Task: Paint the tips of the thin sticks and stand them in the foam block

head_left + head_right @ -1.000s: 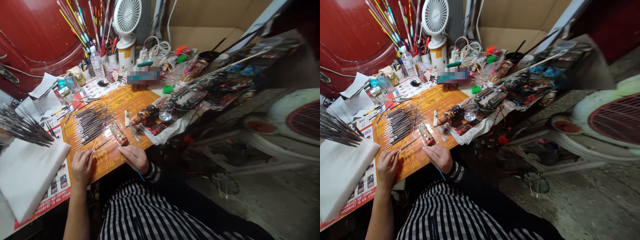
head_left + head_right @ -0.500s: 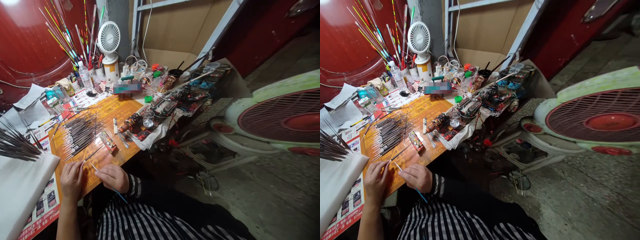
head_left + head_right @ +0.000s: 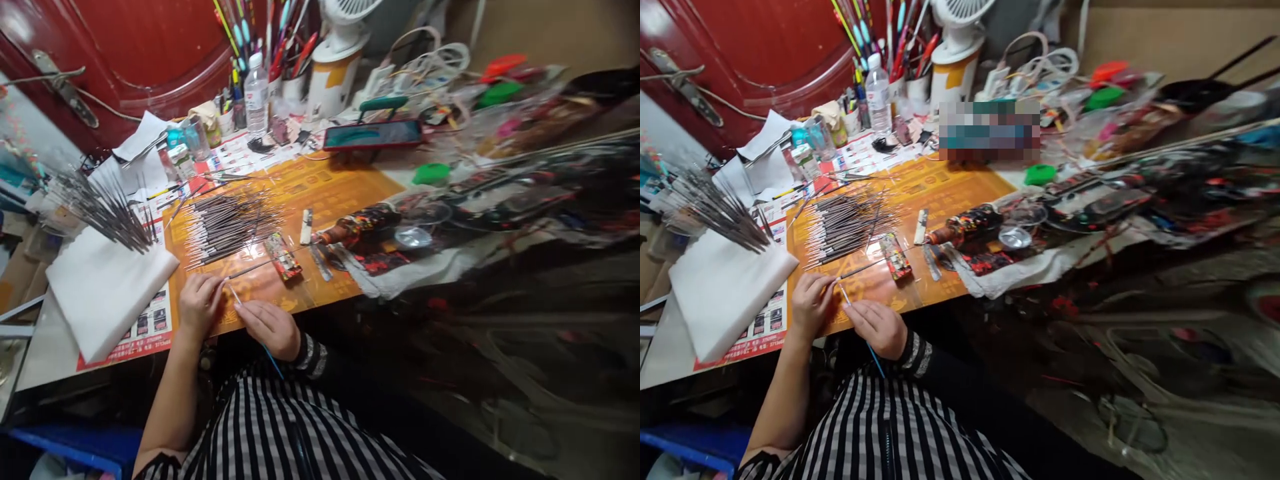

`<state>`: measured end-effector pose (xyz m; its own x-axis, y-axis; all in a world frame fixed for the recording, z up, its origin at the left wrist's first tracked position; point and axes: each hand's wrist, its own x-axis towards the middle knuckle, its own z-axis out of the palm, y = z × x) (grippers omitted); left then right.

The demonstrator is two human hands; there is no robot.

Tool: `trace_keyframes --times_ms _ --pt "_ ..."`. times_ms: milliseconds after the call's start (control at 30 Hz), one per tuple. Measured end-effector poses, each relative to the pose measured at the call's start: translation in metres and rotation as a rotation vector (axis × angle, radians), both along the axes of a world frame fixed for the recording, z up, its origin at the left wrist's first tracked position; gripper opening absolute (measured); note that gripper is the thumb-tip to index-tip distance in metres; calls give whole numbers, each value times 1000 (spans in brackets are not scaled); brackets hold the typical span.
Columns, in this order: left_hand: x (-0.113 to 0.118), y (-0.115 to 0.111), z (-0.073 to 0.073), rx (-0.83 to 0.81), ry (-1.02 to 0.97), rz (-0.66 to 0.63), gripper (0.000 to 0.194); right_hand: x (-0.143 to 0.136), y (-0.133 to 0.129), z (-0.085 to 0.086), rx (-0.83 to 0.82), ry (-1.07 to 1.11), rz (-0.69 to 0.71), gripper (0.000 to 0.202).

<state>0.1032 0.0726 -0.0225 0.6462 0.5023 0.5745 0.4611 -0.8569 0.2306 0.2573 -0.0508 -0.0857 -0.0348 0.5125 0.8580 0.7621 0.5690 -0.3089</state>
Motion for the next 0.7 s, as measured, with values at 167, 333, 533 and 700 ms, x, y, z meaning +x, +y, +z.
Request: trace_keyframes --times_ms 167,333,533,700 --pt "0 -4 1 -13 -6 6 13 -2 -2 1 -29 -13 -14 54" --pt "0 -6 2 -9 -12 -6 13 -4 -2 -1 -28 -22 -57 61" --pt "0 -5 1 -30 -1 5 14 -5 -3 -3 -32 -37 -69 62" --pt "0 -4 1 -6 -23 -24 12 -5 -3 -2 -46 -42 -71 61"
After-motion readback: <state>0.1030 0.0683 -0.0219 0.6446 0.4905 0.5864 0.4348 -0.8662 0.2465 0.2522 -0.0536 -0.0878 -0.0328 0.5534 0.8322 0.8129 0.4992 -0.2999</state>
